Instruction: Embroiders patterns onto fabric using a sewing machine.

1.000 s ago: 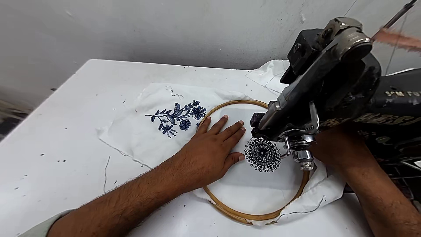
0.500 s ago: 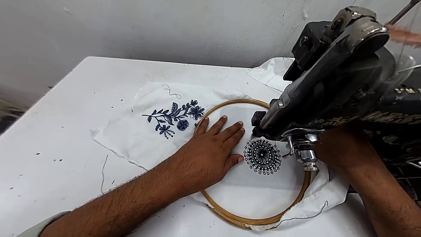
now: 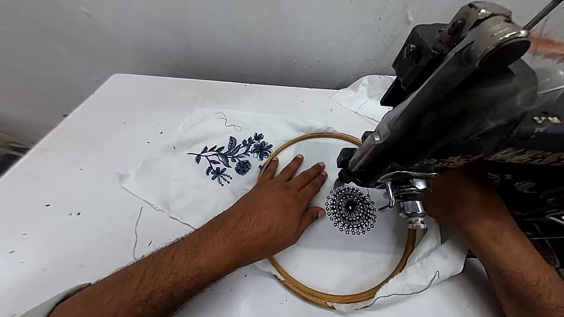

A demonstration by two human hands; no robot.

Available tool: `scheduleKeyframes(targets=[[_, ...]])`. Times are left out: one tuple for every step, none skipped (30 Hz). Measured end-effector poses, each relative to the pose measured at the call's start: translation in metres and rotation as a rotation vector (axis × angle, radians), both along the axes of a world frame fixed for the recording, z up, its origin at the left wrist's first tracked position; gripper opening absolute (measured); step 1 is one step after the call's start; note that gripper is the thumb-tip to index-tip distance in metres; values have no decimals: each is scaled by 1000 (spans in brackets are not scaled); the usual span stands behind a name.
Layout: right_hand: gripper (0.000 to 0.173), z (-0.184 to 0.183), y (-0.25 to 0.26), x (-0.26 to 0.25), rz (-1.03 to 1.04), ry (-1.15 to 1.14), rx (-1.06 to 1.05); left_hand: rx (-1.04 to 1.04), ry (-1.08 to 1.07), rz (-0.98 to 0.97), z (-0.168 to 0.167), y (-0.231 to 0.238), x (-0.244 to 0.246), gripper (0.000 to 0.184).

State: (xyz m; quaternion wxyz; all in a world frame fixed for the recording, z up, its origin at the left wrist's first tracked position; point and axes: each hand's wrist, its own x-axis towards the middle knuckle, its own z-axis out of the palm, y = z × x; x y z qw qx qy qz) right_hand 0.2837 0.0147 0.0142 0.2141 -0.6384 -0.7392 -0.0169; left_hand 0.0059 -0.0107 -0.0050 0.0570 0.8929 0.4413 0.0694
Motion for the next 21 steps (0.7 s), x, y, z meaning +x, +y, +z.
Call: scheduleKeyframes(targets=[[26,0,0,-1,-5,3,1,-7,10,3,1,0,-1,62],[28,-1,0,-1,-9,5,5,-10,14,6,1,1,-1,62],[31,-3,1,0,-7,5,10,-7,13,10,1,2,-1,62],[32,-3,2,1,-2,4,17,-5,7,14,1,2,0,62],[32,-3,3,3,5,-4,22,-5,1,18,0,2,1,62],[30,-3,3,3,10,-7,21,-8,-2,18,0,2,2,62],[28,-1,2,2,6,-9,5,-9,-2,16,0,1,2,62],[25,2,0,1,-9,2,-26,-12,1,11,0,1,2,62],[23,4,-2,-1,-31,7,-56,-10,-1,7,0,0,1,62],[23,5,-3,-3,-47,9,-74,-12,5,5,0,0,1,62],[23,4,-3,-3,-50,14,-76,-19,16,7,1,0,0,62],[25,3,-2,-3,-43,21,-69,-14,12,6,1,0,-1,62],[28,1,-1,-2,-36,12,-49,-9,7,8,1,1,-1,62],[30,0,1,-1,-27,2,-32,-2,1,10,0,2,-1,62],[31,-1,2,1,-19,-7,-21,9,-7,10,-1,2,0,62],[30,-2,3,3,-7,-14,-14,10,-9,10,-2,2,0,62],[29,-2,4,4,7,-14,-5,8,-6,8,-2,2,1,62],[27,-3,5,5,13,-14,0,0,2,7,-2,1,1,62],[26,-2,5,4,13,-11,2,-10,10,7,0,1,1,62],[25,-1,4,3,6,-8,-1,-15,9,5,1,0,1,62],[26,0,2,1,-4,-4,-3,-13,4,0,1,0,0,62]])
